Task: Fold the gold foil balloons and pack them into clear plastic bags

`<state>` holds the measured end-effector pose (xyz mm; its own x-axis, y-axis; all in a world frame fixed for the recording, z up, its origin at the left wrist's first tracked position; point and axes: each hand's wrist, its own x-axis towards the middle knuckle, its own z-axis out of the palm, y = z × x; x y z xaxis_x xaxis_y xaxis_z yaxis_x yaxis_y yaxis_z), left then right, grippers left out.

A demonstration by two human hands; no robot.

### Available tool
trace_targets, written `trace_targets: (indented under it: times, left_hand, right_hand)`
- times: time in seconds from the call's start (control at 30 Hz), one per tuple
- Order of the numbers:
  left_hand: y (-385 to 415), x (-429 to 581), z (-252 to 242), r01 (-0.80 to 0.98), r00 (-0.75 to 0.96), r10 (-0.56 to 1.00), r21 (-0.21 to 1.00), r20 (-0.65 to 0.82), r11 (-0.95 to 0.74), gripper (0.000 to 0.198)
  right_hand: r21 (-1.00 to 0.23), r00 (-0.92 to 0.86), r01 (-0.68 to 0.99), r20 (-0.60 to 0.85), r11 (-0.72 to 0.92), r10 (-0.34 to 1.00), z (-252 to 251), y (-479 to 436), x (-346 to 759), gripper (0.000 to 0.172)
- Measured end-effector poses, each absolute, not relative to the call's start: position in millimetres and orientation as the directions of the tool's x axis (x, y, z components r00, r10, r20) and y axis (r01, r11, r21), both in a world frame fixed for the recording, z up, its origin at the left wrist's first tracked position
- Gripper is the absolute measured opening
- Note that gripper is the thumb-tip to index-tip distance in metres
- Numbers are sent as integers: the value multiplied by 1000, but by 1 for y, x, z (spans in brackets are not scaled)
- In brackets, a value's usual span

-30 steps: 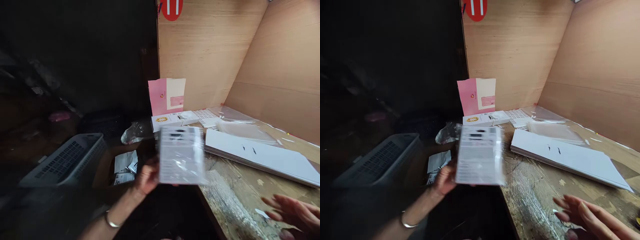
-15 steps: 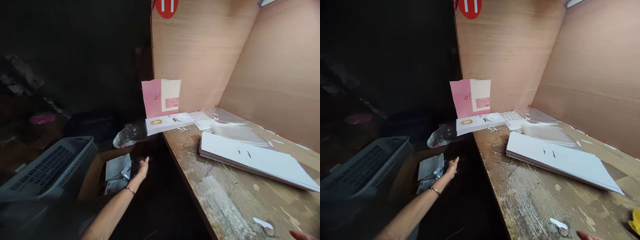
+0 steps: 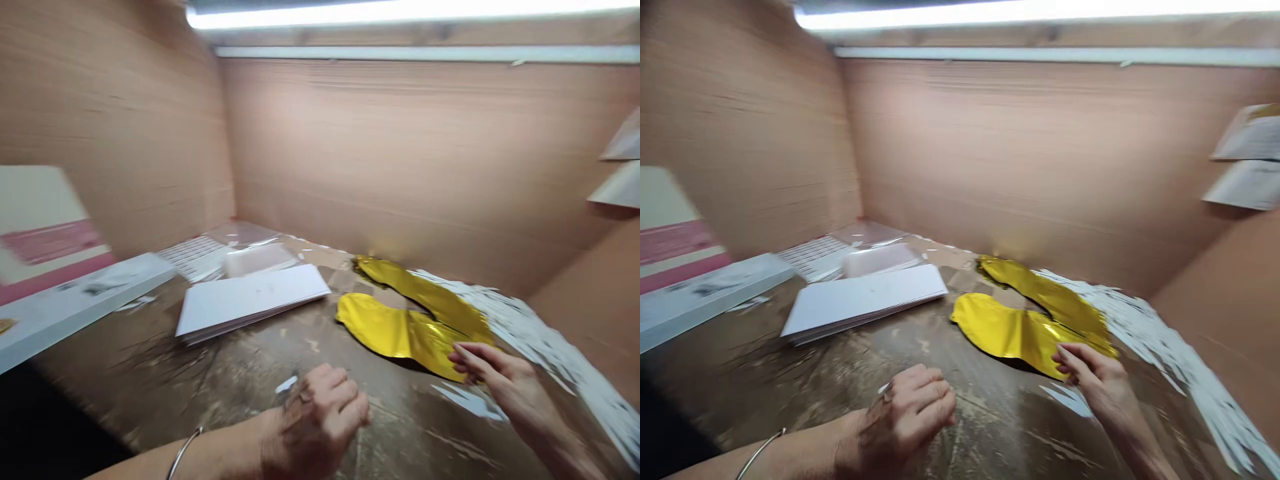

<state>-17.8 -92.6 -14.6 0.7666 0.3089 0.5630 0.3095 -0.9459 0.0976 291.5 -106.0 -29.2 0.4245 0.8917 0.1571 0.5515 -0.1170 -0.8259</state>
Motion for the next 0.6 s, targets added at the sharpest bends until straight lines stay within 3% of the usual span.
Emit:
trace_targets:
  times: [0.13,0.3,0.4,0.5,0.6]
  left_hand:
    - [-51,53,-32,294,865,333,156,377,-943,14]
    - [-6,107,-70,296,916,331,173,228,-939,68]
    - [19,113,-81,259,952,284,194,114,-946,79]
    - [41,104,-82,224,971,235,197,36,-954,77]
    - [58,92,-78,192,980,199,193,13,-962,74]
  right_hand:
    - [-664,468,710,198,-233,861,-37,-104,341,32]
    - [-356,392,890,283,-284,875,-61,-88,385,34]
    - [-220,309,943,287,-251,907,-69,-70,401,41]
    - [-182,252,960,239,-211,938,-75,-53,413,46]
    - [-213,225,960,210,-180,952,-84,-41,417,35]
